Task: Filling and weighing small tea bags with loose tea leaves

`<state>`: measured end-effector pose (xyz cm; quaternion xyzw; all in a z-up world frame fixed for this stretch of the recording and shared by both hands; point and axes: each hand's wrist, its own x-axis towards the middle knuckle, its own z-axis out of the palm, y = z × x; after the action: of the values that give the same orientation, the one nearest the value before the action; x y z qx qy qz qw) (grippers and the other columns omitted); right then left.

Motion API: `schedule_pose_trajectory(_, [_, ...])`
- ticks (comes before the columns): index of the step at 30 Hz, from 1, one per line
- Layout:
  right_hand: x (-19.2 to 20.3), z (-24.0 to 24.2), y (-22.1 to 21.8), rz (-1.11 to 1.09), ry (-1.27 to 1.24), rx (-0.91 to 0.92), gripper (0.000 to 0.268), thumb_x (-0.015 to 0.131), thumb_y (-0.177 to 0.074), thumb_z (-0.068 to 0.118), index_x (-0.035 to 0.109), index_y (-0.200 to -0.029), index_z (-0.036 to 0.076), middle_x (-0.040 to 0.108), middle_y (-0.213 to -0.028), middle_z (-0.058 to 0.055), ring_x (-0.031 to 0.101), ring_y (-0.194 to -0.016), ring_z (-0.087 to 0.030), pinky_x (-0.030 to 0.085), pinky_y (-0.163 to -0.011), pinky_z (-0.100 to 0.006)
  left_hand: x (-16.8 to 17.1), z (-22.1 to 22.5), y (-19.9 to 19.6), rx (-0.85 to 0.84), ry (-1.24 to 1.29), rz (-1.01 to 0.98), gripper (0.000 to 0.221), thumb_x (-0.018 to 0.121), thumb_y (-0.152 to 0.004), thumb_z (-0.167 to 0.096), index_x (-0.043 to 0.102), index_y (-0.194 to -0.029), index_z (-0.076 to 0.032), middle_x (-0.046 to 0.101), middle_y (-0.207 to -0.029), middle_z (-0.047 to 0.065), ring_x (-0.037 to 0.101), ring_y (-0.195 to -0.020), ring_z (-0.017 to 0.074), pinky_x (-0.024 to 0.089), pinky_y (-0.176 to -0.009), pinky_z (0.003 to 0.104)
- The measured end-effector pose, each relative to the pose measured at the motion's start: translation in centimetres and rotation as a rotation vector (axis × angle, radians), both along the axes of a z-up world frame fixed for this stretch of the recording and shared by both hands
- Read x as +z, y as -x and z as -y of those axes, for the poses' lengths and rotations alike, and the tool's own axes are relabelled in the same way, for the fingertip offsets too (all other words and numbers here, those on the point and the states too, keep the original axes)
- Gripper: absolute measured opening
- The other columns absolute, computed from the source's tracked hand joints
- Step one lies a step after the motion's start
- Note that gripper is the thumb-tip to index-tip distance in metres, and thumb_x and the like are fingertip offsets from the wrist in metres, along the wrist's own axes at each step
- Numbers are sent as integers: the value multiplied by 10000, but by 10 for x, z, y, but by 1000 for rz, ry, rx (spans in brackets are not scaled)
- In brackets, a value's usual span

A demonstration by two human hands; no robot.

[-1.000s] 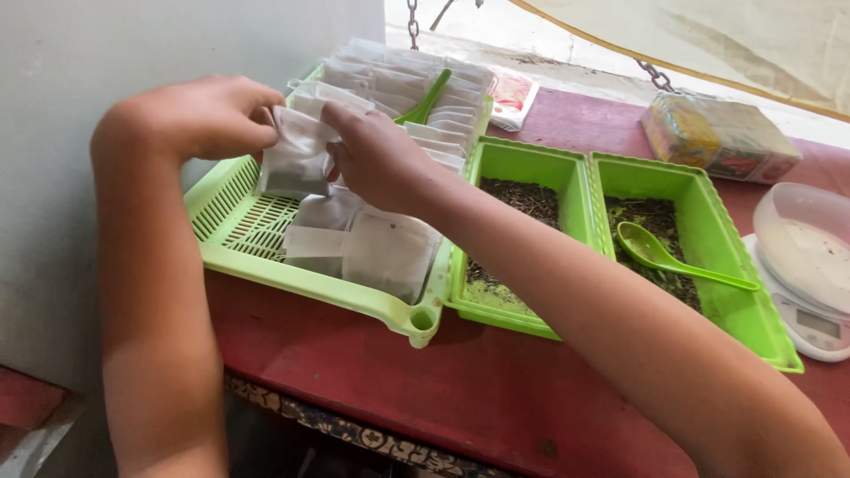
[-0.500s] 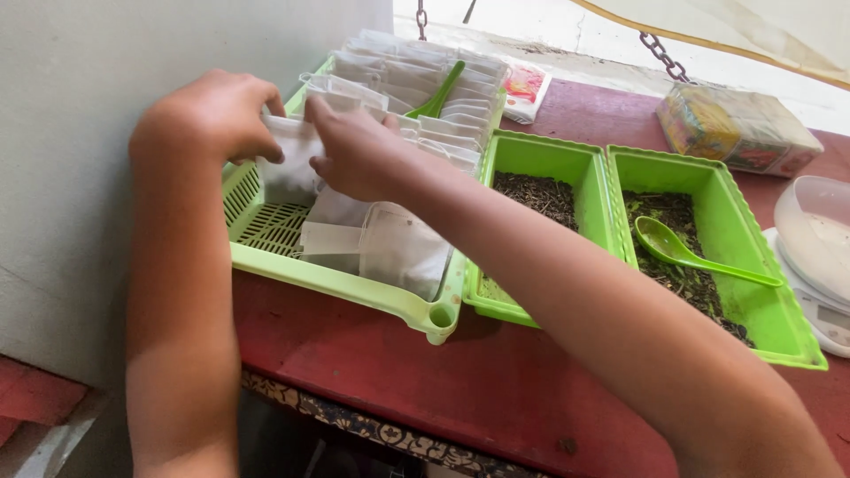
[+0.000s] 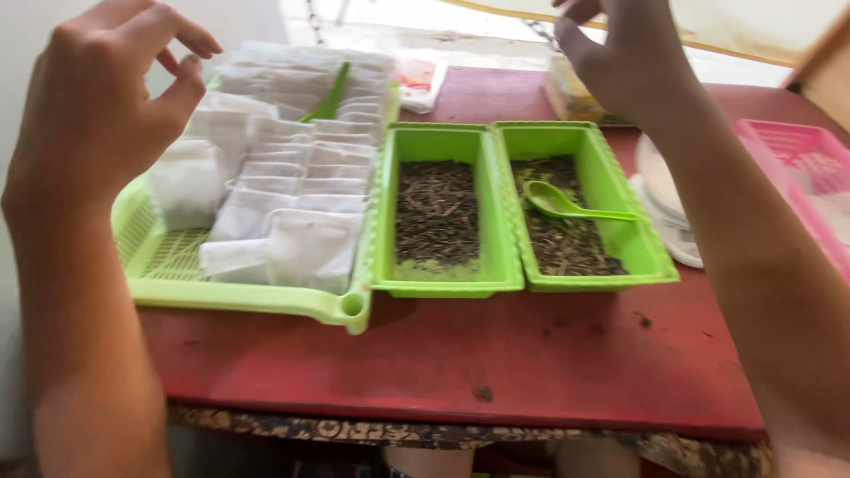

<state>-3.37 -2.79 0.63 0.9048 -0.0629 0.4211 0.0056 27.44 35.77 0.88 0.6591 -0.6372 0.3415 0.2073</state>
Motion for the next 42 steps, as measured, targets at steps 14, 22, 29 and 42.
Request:
schedule_pose_trajectory(14, [-45,36,254,-210,-80,-758,146,634,-1065,74,762,-1135,71,756,-1050,-157,700,-907,-343,527,-775,-479,0,199,207,-739,-181,21,112,629,-964,-76,644,-1074,-59,660,-991,97,623,-913,269,596,-652,382])
schedule_pose_trajectory(22, [-39,26,255,-476,-808,-1085,622,433,-894,-148,650,-1398,146,672,-1370,-136,639,-1186,-348,467,-980,-473,-12,346,322,-900,-133,88,116,663,-893,-176,604,-983,-131,609,-969,87,610,-921,324,514,-534,484])
schedule_pose_trajectory(29, [-80,70,276,-460,-487,-1058,318,521,-929,108,739,-1152,171,749,-1053,-129,699,-1006,-366,541,-737,-521,-28,455,405,-716,-504,-9,216,692,-905,-390,757,-1031,-227,735,-1077,43,604,-1118,317,496,-809,480])
schedule_pose_trajectory(42, [-84,77,276,-329,-448,-971,256,557,-942,46,793,-889,131,732,-1022,-120,684,-926,-336,519,-688,-517,-33,467,408,-610,-534,-52,144,707,-895,-288,735,-998,-192,675,-1142,38,571,-1116,315,447,-873,539])
